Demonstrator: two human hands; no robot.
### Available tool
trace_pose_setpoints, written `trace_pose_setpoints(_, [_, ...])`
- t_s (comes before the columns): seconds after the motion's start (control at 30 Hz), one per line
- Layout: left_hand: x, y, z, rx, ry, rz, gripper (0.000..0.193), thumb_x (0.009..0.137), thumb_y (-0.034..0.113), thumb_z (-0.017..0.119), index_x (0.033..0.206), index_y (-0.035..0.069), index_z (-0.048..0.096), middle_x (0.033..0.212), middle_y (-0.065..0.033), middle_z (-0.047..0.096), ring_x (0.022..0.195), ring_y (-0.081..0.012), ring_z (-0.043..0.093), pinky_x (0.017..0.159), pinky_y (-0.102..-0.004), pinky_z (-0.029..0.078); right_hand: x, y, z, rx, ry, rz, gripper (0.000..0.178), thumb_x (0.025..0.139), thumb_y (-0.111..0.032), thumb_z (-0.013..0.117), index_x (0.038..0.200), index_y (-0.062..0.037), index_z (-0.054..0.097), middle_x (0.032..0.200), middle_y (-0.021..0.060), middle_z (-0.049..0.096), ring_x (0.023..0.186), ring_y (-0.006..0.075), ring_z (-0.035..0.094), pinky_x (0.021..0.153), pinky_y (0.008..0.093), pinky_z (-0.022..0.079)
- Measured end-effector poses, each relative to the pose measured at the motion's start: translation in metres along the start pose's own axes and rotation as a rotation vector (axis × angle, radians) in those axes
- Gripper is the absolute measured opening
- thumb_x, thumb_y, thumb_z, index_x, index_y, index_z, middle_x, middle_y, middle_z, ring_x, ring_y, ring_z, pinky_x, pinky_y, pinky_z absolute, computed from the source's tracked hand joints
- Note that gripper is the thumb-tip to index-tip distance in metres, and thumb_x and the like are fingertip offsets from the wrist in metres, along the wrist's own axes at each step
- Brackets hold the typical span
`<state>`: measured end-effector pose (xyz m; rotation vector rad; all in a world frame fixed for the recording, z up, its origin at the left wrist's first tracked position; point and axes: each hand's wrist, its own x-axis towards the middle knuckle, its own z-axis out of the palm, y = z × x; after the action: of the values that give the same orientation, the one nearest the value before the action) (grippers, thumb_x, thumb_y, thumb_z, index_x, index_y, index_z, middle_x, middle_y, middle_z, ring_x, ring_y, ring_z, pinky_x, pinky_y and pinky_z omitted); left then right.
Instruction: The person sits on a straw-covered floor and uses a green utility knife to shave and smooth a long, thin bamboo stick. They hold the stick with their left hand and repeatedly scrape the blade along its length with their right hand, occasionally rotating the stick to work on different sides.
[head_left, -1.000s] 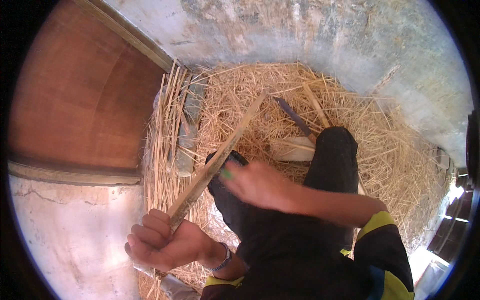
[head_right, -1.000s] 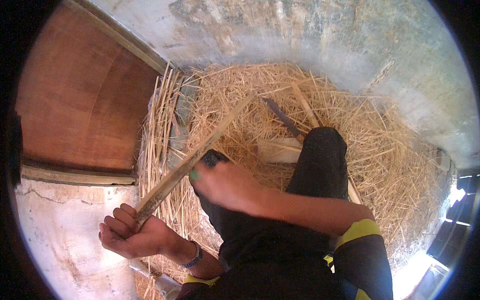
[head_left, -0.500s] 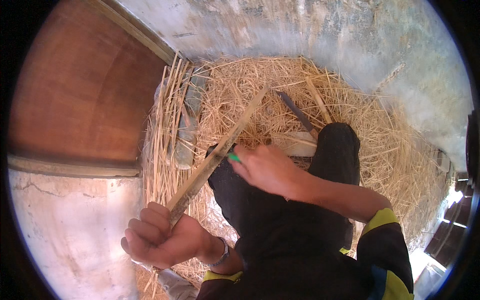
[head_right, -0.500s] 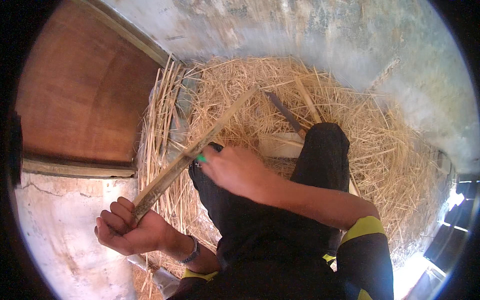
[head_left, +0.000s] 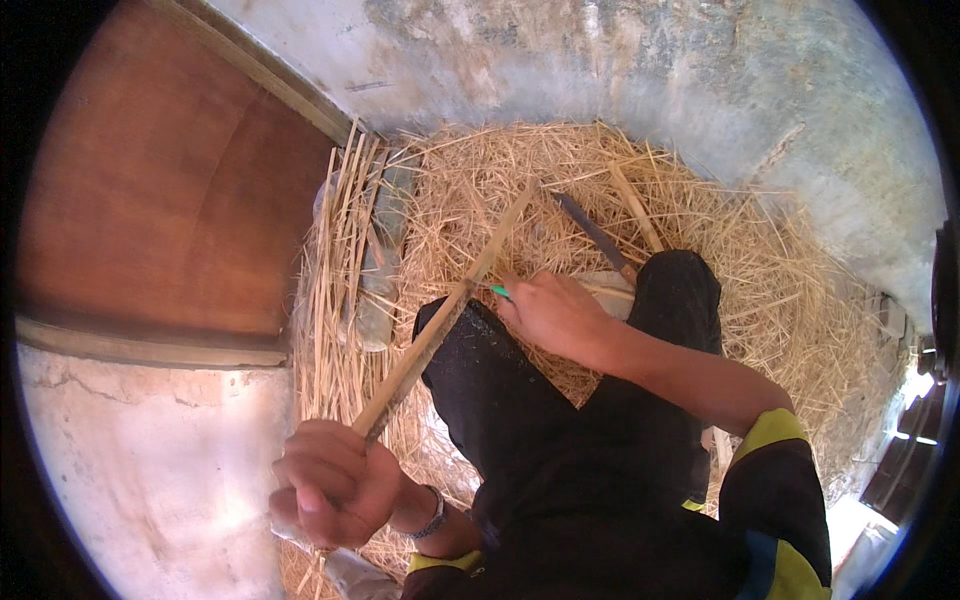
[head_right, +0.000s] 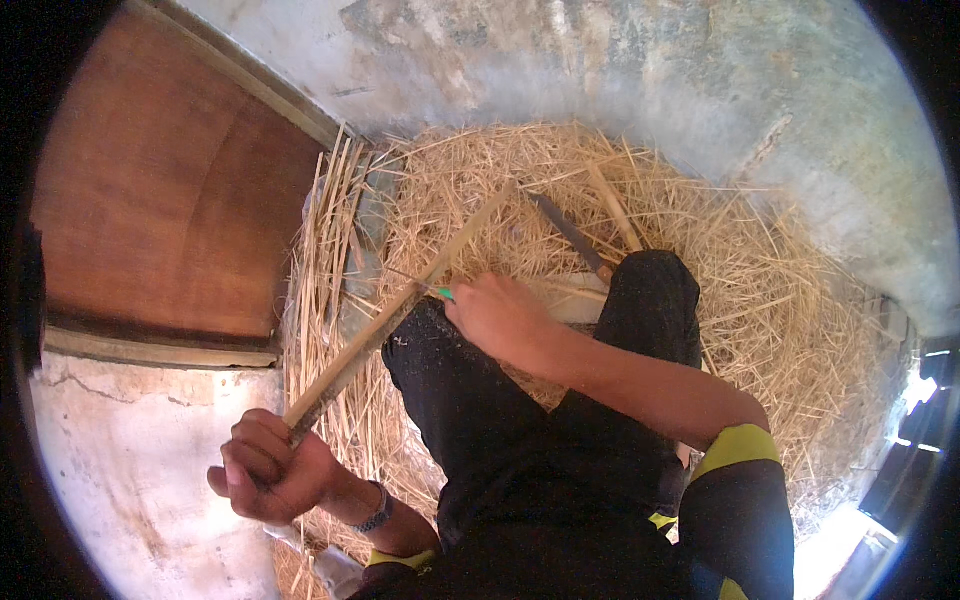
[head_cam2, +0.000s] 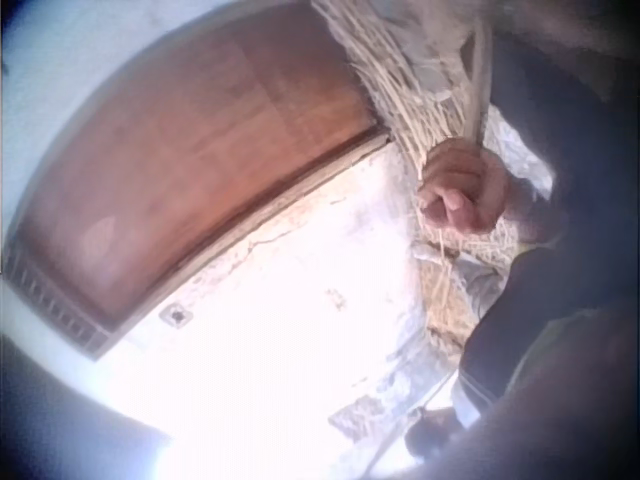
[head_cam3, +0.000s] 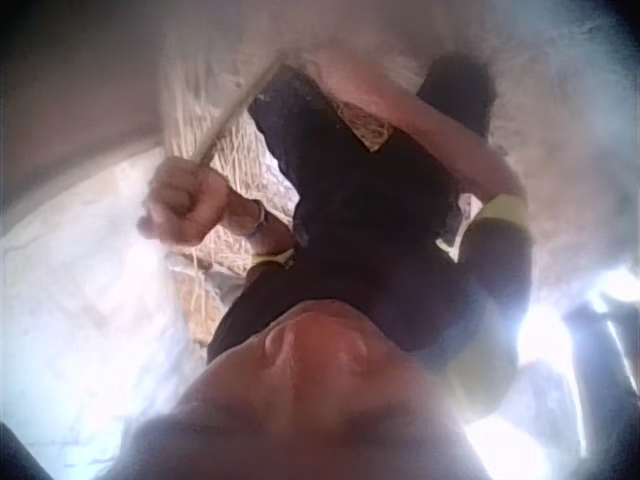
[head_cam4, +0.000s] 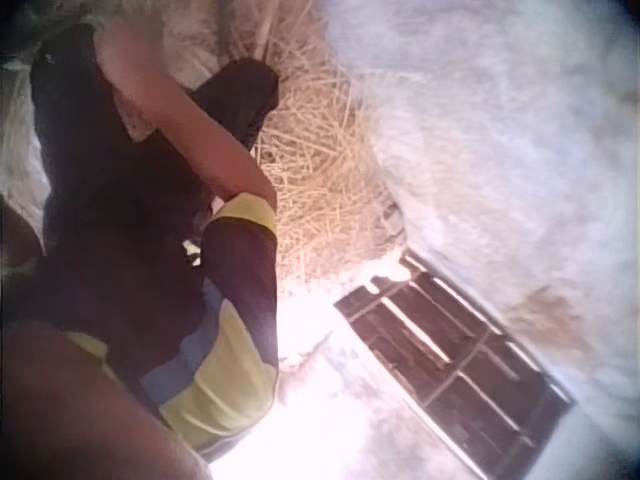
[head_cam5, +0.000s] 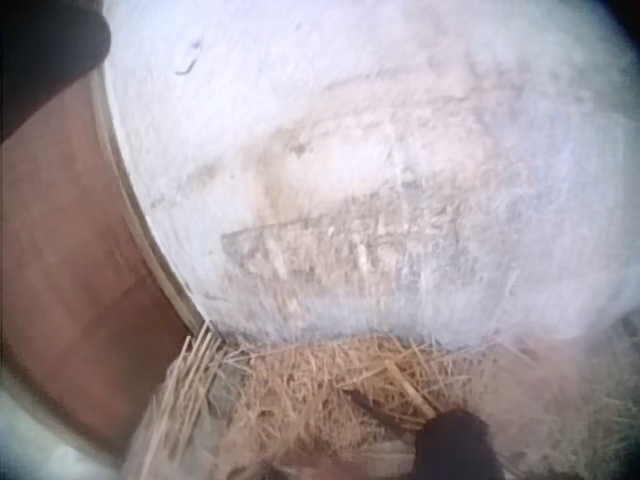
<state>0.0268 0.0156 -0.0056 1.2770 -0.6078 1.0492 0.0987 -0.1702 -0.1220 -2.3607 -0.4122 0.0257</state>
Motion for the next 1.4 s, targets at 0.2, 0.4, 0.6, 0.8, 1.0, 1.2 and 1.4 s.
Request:
trace_pose_setpoints(0.2, [0.001,0.001,0.004,-0.072,-0.077,-0.024,0.033,0.084,0.013,0.046,0.06,0.015,0.023,0.044,0.0024,0.02,0.037,-0.0087,0.019,0.04,-0.0276,0.025,-0.012,-0.021,-0.005,0.095,-0.071,-0.029,0.03,0.093,-0.026,0.054,0.097,0.0035,0.058,0.064,0.024,0.061,0.06,0.0414,0.063,0.057,0.0515,0.051])
trace_pose_setpoints(0.4, [0.005,-0.002,0.0,-0.102,-0.05,-0.012,0.034,0.084,0.011,0.045,0.06,0.016,0.022,0.044,0.0024,0.02,0.037,-0.0088,0.019,0.04,-0.027,0.024,-0.009,-0.033,-0.012,0.041,-0.074,-0.06,0.03,0.094,-0.028,0.053,0.095,0.0024,0.057,0.061,0.023,0.06,0.06,0.0426,0.062,0.057,0.0509,0.051])
trace_pose_setpoints(0.6, [0.005,-0.005,-0.012,-0.116,-0.047,-0.028,0.032,0.086,0.011,0.046,0.058,0.014,0.031,0.042,0.0034,0.026,0.033,-0.0084,0.028,0.037,-0.0269,0.032,-0.014,-0.028,0.001,0.156,0.0,-0.041,0.03,0.095,-0.029,0.053,0.09,0.0005,0.055,0.058,0.0225,0.057,0.058,0.0412,0.061,0.053,0.0512,0.048])
trace_pose_setpoints(0.8, [0.007,-0.001,0.003,-0.04,-0.065,-0.008,0.034,0.085,0.01,0.048,0.057,0.014,0.028,0.041,0.0035,0.027,0.033,-0.0082,0.029,0.038,-0.0265,0.033,-0.023,-0.039,0.0,0.217,-0.021,-0.097,0.027,0.095,-0.027,0.053,0.088,-0.0006,0.055,0.059,0.0225,0.058,0.056,0.0419,0.06,0.052,0.0491,0.049])
trace_pose_setpoints(1.0, [0.008,0.0,0.001,-0.189,-0.162,-0.065,0.034,0.085,0.013,0.045,0.06,0.015,0.022,0.044,0.002,0.02,0.037,-0.0089,0.02,0.041,-0.0273,0.023,-0.03,-0.057,-0.016,0.194,-0.101,-0.176,0.026,0.095,-0.026,0.053,0.093,-0.0002,0.054,0.058,0.0232,0.058,0.054,0.0436,0.059,0.052,0.0507,0.05])
trace_pose_setpoints(1.2, [0.012,-0.007,0.002,-0.229,-0.141,-0.047,0.033,0.086,0.011,0.044,0.061,0.015,0.023,0.044,0.002,0.021,0.036,-0.0086,0.02,0.04,-0.0274,0.023,-0.012,-0.025,-0.006,0.159,-0.098,0.033,0.029,0.095,-0.027,0.051,0.094,0.0013,0.056,0.061,0.026,0.059,0.061,0.0442,0.061,0.06,0.0535,0.051])
trace_pose_setpoints(1.4, [0.019,-0.009,0.01,-0.14,-0.044,0.014,0.033,0.083,0.007,0.05,0.058,0.014,0.028,0.039,0.0036,0.029,0.028,-0.006,0.028,0.025,-0.0231,0.029,-0.019,-0.043,0.001,0.255,-0.002,-0.14,0.028,0.095,-0.026,0.052,0.093,0.0024,0.056,0.062,0.0245,0.059,0.06,0.0434,0.061,0.057,0.0512,0.051])
